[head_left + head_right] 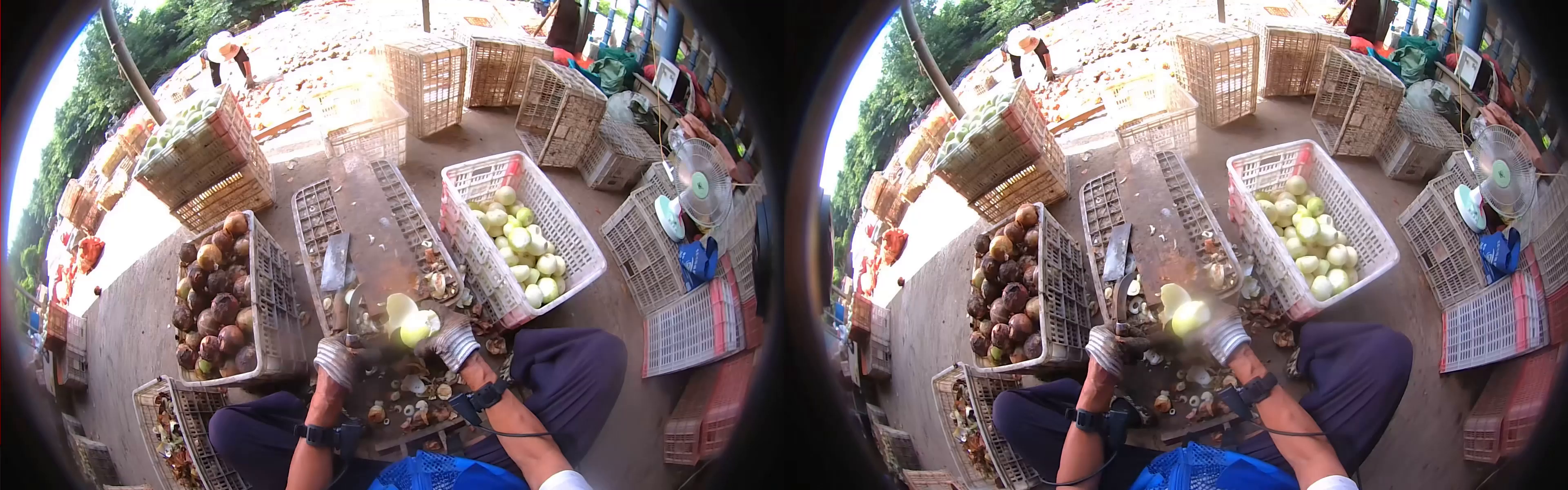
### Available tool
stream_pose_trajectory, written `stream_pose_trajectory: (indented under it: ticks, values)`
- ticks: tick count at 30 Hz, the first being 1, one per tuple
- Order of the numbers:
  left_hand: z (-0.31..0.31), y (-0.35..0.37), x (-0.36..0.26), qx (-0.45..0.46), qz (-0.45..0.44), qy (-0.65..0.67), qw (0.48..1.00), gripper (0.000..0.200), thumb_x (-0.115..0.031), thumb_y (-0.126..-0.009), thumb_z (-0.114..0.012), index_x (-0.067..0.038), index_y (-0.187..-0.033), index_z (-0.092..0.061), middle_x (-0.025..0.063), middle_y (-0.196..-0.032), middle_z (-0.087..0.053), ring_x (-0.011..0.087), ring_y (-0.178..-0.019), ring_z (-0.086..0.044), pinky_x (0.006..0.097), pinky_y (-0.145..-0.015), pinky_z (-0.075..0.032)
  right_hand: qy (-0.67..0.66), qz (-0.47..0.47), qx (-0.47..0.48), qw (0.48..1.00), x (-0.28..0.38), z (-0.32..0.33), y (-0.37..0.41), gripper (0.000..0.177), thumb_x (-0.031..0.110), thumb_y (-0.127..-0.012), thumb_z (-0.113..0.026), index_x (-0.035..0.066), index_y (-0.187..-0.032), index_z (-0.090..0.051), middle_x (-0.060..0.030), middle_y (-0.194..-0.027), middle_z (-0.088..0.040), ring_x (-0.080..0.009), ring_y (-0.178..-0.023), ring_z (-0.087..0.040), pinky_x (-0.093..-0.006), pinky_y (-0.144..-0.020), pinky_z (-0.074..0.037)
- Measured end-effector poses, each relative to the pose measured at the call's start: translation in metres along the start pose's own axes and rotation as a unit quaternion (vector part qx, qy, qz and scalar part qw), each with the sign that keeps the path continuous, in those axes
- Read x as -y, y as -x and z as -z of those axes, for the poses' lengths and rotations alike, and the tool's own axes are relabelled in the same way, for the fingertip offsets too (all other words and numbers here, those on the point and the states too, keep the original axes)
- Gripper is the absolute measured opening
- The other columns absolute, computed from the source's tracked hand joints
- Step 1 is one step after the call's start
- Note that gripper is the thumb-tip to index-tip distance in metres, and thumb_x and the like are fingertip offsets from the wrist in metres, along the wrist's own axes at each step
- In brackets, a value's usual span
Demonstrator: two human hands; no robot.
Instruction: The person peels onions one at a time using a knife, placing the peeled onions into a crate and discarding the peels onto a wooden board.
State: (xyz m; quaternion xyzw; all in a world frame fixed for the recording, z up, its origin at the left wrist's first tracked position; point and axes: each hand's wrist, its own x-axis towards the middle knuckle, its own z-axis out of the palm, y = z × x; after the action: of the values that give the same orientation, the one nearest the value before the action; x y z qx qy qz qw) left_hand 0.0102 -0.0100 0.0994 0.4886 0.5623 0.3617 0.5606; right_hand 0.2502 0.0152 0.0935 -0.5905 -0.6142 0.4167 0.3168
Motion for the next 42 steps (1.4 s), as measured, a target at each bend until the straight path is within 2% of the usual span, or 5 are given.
stream_pose_trajectory:
  ticks: [6, 11, 19, 24, 42]
  values:
    - [-0.034, 0.007, -0.033, -0.003, 0.031, 0.175, 0.984, 0.019, -0.012, -0.087, -0.061, -0.003, -0.103, -0.062, 0.0003, -0.084, -0.063, 0.0063, -0.068, -0.055, 0.0227, -0.054, -0.043, 0.067, 0.003, 0.027, 0.997, 0.012, -0.026, 0.006, 0.072, 0.018, -0.051, -0.082, 0.012, -0.118, -0.058, -0.0114, -0.104, -0.066, -0.0266, -0.093, -0.064, -0.034, -0.082, -0.051]
    - [-0.03, -0.002, 0.012, -0.009, -0.262, -0.198, 0.945, 0.021, -0.017, -0.082, -0.064, -0.003, -0.098, -0.062, 0.0054, -0.077, -0.063, 0.0165, -0.064, -0.056, 0.0308, -0.056, -0.045, 0.101, 0.023, 0.066, 0.992, -0.014, -0.054, 0.009, 0.065, 0.015, -0.054, -0.078, 0.012, -0.115, -0.057, -0.0145, -0.102, -0.066, -0.0322, -0.092, -0.064, -0.0359, -0.081, -0.051]
    - [-0.046, 0.027, -0.075, -0.028, 0.098, -0.022, 0.995, 0.021, -0.004, -0.087, -0.057, 0.001, -0.107, -0.061, 0.0143, -0.091, -0.067, 0.0228, -0.062, -0.064, 0.0327, -0.051, -0.051, 0.028, -0.043, 0.082, 0.995, 0.004, -0.053, 0.017, 0.063, 0.008, -0.055, -0.076, 0.013, -0.116, -0.057, -0.0124, -0.101, -0.067, -0.0291, -0.089, -0.065, -0.0345, -0.081, -0.051]
    - [-0.038, 0.016, -0.044, 0.018, 0.198, 0.149, 0.969, 0.025, -0.007, -0.083, -0.064, -0.002, -0.106, -0.059, 0.0125, -0.088, -0.066, 0.0213, -0.056, -0.061, 0.0316, -0.046, -0.048, 0.055, 0.145, 0.049, 0.987, -0.022, -0.055, 0.016, 0.039, 0.012, -0.067, -0.07, 0.009, -0.105, -0.061, -0.0128, -0.088, -0.067, -0.0285, -0.078, -0.065, -0.0356, -0.071, -0.053]
    - [-0.021, -0.015, 0.015, 0.018, 0.002, 0.233, 0.972, 0.025, -0.013, -0.075, -0.07, -0.005, -0.098, -0.065, 0.0058, -0.084, -0.064, 0.0169, -0.074, -0.062, 0.0319, -0.06, -0.05, -0.125, -0.024, 0.081, 0.989, -0.007, -0.039, 0.016, 0.057, 0.004, -0.063, -0.073, 0.009, -0.119, -0.061, -0.0079, -0.1, -0.068, -0.0179, -0.083, -0.062, -0.0307, -0.076, -0.053]
